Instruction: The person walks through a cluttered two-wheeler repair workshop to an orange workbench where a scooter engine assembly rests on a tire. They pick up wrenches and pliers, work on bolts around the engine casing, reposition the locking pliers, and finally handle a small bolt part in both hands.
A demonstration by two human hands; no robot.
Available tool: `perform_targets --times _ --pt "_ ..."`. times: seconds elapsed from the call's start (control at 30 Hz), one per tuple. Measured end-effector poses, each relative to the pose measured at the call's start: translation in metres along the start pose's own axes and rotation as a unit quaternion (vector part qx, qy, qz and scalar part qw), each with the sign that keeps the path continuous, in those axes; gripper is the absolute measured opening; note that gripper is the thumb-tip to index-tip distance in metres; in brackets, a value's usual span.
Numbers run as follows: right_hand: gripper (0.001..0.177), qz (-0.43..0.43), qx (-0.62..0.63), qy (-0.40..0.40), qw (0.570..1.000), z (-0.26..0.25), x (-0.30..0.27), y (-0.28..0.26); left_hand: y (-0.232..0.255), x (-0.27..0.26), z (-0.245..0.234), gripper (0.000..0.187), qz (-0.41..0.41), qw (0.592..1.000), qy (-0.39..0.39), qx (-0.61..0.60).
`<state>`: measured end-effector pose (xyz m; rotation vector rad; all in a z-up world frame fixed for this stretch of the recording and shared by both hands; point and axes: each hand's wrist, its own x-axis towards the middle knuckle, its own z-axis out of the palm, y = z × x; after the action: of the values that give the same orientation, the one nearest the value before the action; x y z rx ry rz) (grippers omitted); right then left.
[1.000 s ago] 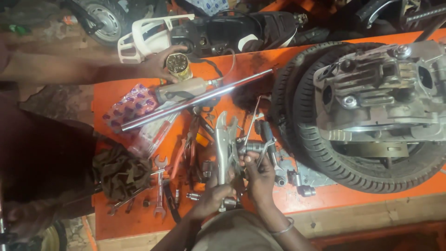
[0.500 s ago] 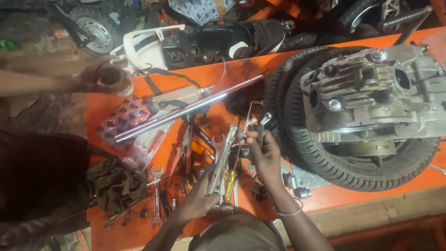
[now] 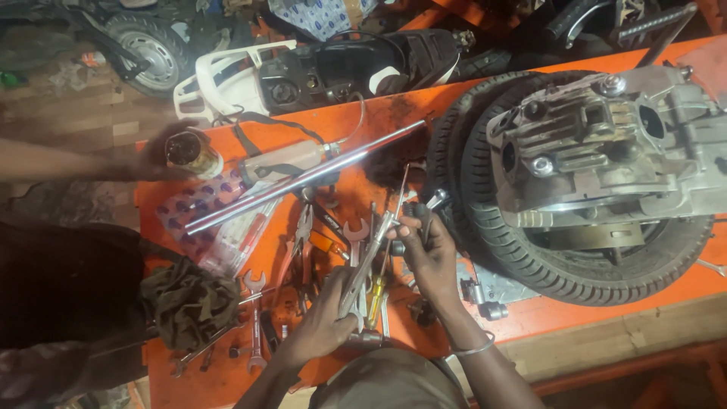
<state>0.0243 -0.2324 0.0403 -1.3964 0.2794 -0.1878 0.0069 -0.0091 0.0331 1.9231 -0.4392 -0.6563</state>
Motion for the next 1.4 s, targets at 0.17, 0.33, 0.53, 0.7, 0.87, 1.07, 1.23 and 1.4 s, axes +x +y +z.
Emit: perform_targets --times 0.17,0.33,0.53,0.7,0.87,1.07,1.23,1.4 --pt "0.019 0.003 -0.021 0.001 1.0 -0.002 -0.003 -0.002 0.0 -0.004 -0.001 0.065 0.012 1.0 0.02 0.012" --pt "0.019 0.051 0.022 0.0 0.998 -0.001 -0.004 0.002 0.001 -0.002 -0.003 0.062 0.041 0.999 0.023 0.01" --pt "0.019 0.053 0.05 0.012 0.997 0.006 -0.009 0.003 -0.005 -0.003 -0.001 0.059 0.036 0.999 0.03 0.022" --pt "0.02 0.058 0.04 0.031 0.997 0.008 -0.014 0.005 -0.005 -0.004 -0.001 0.058 0.033 0.999 0.028 0.03" --pt "0.021 0.031 0.069 0.041 0.996 0.007 -0.02 0.004 -0.001 -0.005 0.001 0.059 0.051 0.997 0.05 0.028" --pt "0.045 0.074 0.144 0.009 0.987 0.006 -0.054 0.056 -0.013 0.017 0.014 0.052 0.123 0.984 0.09 0.088" --pt "0.06 0.054 0.094 -0.045 0.993 0.031 -0.06 0.012 0.011 0.025 0.014 0.052 0.119 0.986 0.078 0.091" --pt "0.048 0.018 0.055 0.001 0.998 0.032 -0.052 0.014 0.037 0.029 0.026 0.061 0.05 0.992 0.111 -0.015"
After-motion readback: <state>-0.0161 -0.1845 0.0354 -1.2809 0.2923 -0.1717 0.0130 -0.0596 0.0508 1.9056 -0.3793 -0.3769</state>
